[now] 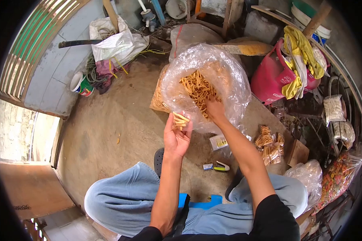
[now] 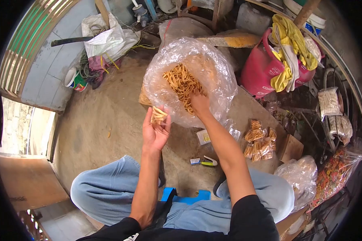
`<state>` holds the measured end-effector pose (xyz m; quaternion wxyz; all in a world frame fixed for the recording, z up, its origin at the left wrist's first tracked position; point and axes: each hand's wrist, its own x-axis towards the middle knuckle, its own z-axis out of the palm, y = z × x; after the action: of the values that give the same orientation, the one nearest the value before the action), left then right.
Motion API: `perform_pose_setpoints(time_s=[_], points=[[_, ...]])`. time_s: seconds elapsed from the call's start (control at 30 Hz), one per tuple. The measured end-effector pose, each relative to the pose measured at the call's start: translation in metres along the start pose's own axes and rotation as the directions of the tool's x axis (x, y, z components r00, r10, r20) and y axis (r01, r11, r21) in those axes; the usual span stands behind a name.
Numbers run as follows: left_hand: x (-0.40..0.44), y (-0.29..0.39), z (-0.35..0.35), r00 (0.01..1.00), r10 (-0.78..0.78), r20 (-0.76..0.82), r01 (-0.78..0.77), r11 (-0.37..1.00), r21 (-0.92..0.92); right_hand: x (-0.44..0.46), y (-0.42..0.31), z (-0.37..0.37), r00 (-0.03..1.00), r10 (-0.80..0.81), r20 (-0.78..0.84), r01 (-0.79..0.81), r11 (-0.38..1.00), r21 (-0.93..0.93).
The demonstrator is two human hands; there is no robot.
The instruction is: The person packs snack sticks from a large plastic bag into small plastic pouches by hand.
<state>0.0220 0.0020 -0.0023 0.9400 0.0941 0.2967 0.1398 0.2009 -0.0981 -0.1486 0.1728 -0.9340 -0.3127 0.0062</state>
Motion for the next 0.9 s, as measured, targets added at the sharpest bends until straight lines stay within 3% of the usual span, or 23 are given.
perform_pose_setpoints(time_s=[0.07, 0.13, 0.27, 0.33, 0.37, 0.43, 0.47, 0.53, 0.67, 0.9], points=[[-0.003, 0.001, 0.003, 1.0, -0.002, 0.027, 0.003, 1.0, -0.024, -0.001, 0.002, -0.001, 0.999, -0.004, 0.049, 0.005, 1.0, -0.018], [-0.005, 0.0, 0.004, 0.999, -0.004, 0.042, 0.007, 0.997, -0.071, -0.001, 0.003, -0.001, 0.999, 0.047, -0.009, -0.044, 0.978, 0.203], [-0.015, -0.004, 0.011, 0.994, -0.004, 0.109, 0.016, 0.993, -0.115, -0.01, -0.007, -0.035, 0.978, 0.183, -0.101, -0.133, 0.919, 0.372], [-0.019, -0.004, 0.014, 0.987, 0.0, 0.158, 0.02, 0.993, -0.12, -0.019, -0.012, -0.068, 0.968, 0.234, -0.085, -0.092, 0.653, 0.751], [-0.021, -0.004, 0.013, 0.985, 0.0, 0.17, 0.019, 0.994, -0.111, -0.024, -0.015, -0.086, 0.97, 0.224, -0.094, -0.08, 0.66, 0.747], [-0.027, -0.004, 0.017, 0.981, 0.009, 0.194, 0.013, 0.993, -0.114, -0.038, -0.026, -0.128, 0.946, 0.313, 0.085, -0.171, 0.259, 0.951], [-0.03, -0.004, 0.02, 0.979, 0.026, 0.202, -0.008, 0.996, -0.09, -0.046, -0.034, -0.149, 0.95, 0.302, 0.074, -0.16, 0.27, 0.949], [-0.039, -0.004, 0.026, 0.974, 0.053, 0.222, -0.036, 0.996, -0.081, -0.063, -0.049, -0.189, 0.952, 0.304, 0.024, -0.053, 0.088, 0.995], [-0.055, -0.002, 0.042, 0.965, 0.091, 0.247, -0.069, 0.993, -0.095, -0.095, -0.076, -0.248, 0.972, 0.222, -0.073, 0.044, 0.131, 0.99], [-0.077, -0.002, 0.058, 0.94, 0.064, 0.334, -0.024, 0.992, -0.122, -0.129, -0.102, -0.275, 0.978, 0.033, -0.207, 0.203, 0.1, 0.974]])
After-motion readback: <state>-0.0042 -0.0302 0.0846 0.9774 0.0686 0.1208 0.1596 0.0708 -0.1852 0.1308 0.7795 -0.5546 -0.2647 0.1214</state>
